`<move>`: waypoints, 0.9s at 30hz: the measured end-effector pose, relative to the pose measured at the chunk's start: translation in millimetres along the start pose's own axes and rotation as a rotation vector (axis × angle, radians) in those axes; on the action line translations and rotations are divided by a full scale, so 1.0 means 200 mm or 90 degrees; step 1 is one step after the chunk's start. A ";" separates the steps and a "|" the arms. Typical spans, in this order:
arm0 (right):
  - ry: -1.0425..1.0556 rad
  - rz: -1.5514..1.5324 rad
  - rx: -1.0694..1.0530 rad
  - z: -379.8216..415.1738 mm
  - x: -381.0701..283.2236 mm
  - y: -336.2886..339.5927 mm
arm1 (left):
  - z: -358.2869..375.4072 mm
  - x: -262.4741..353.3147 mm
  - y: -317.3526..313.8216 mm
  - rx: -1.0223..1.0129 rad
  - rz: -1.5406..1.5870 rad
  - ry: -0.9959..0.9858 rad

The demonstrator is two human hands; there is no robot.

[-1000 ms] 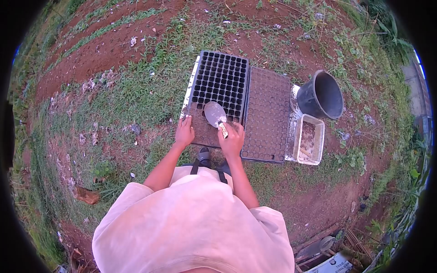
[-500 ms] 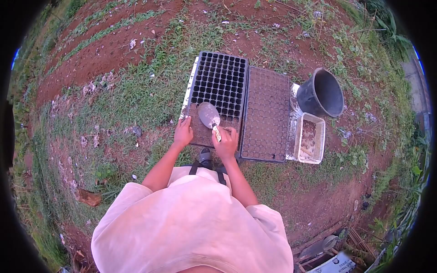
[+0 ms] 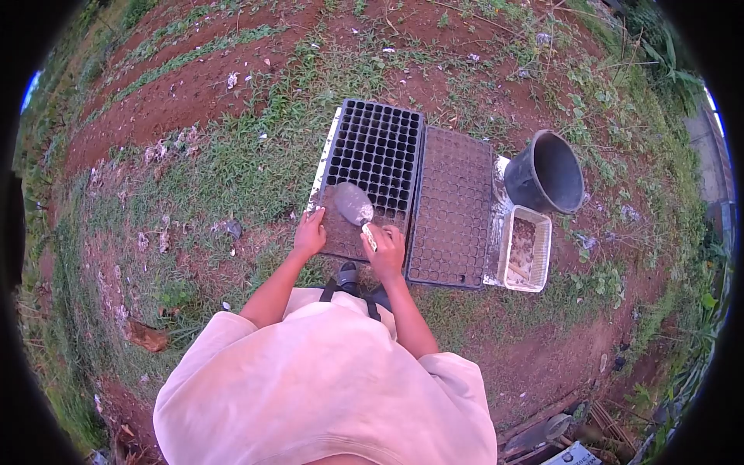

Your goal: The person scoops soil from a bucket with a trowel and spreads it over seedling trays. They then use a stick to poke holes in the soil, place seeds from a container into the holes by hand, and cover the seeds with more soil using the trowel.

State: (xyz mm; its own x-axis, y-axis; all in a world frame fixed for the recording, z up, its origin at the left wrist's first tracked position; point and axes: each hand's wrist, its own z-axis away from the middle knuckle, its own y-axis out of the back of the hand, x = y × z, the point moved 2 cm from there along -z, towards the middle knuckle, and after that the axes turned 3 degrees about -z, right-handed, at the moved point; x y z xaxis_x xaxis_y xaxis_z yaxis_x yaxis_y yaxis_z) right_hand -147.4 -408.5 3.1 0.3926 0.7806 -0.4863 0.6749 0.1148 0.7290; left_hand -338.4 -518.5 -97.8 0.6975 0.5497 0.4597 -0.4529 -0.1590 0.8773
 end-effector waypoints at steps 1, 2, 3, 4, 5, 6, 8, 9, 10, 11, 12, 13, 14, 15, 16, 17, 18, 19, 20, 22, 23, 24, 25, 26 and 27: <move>-0.041 -0.004 -0.004 -0.01 0.01 0.00 | 0.00 -0.01 -0.01 0.000 -0.003 -0.003; -0.043 -0.003 -0.001 -0.03 0.01 -0.01 | -0.01 -0.02 -0.03 0.006 -0.005 -0.005; -0.053 0.003 0.022 -0.04 0.01 0.00 | -0.01 -0.02 -0.02 0.013 -0.006 -0.008; -0.060 0.010 0.043 -0.04 0.02 0.00 | -0.02 -0.02 -0.02 0.012 -0.005 -0.009; -0.068 -0.004 0.040 -0.04 0.02 0.00 | -0.03 -0.02 -0.02 -0.001 0.002 0.003; -0.067 -0.002 0.037 -0.03 0.02 0.00 | -0.03 -0.02 -0.02 -0.016 0.010 0.017; -0.026 -0.048 -0.009 -0.02 0.01 0.01 | -0.01 -0.01 -0.02 -0.006 0.023 0.024; -0.027 -0.029 -0.029 -0.01 0.01 0.01 | -0.02 0.00 -0.02 0.004 0.030 0.027; -0.029 -0.027 -0.024 -0.01 0.02 0.02 | -0.02 0.02 -0.01 0.004 0.029 0.021; -0.041 -0.027 -0.009 0.00 0.01 0.02 | -0.01 0.04 0.00 0.026 0.025 0.034; -0.054 -0.026 0.005 0.00 0.02 0.02 | 0.00 0.05 0.01 0.047 0.021 0.046; -0.087 -0.021 0.020 0.01 0.02 0.03 | 0.01 0.07 0.01 0.044 0.020 0.038; -0.093 -0.016 0.025 0.02 0.03 0.03 | 0.03 0.08 0.03 0.081 0.054 0.021; -0.153 -0.017 0.050 0.02 0.03 0.04 | 0.03 0.11 0.06 0.118 0.090 0.005; -0.215 -0.018 0.074 0.03 0.04 0.05 | 0.01 0.13 0.07 0.112 0.091 -0.002; -0.300 -0.035 0.074 0.05 0.06 0.06 | 0.01 0.15 0.09 0.157 0.115 -0.013; -0.309 -0.028 0.073 0.08 0.09 0.07 | 0.03 0.18 0.08 0.202 0.140 -0.023; -0.374 -0.106 0.093 0.09 0.13 0.08 | 0.02 0.21 0.09 0.235 0.152 -0.028; -0.439 -0.185 0.117 0.09 0.18 0.09 | 0.01 0.25 0.09 0.230 0.155 -0.040; -0.479 -0.192 0.121 0.05 0.20 0.17 | -0.03 0.33 0.12 0.235 0.157 -0.059; -0.501 -0.224 0.132 0.05 0.20 0.21 | -0.05 0.38 0.13 0.227 0.172 -0.079; -0.519 -0.256 0.144 0.03 0.20 0.26 | -0.07 0.43 0.14 0.218 0.174 -0.096; -0.524 -0.250 0.163 0.03 0.22 0.29 | -0.10 0.47 0.15 0.214 0.192 -0.116; -0.508 -0.262 0.165 0.03 0.23 0.31 | -0.12 0.52 0.14 0.209 0.211 -0.135; -0.493 -0.274 0.166 0.02 0.25 0.33 | -0.14 0.57 0.16 0.211 0.233 -0.150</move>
State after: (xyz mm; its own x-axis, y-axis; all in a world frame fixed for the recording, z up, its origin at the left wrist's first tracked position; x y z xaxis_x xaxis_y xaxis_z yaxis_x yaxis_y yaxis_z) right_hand -79.9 -365.2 25.0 0.3198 0.0625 -0.9454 0.9422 0.0840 0.3243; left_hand -288.9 -437.4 -21.9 0.6504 0.2170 0.7279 -0.5168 -0.5759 0.6334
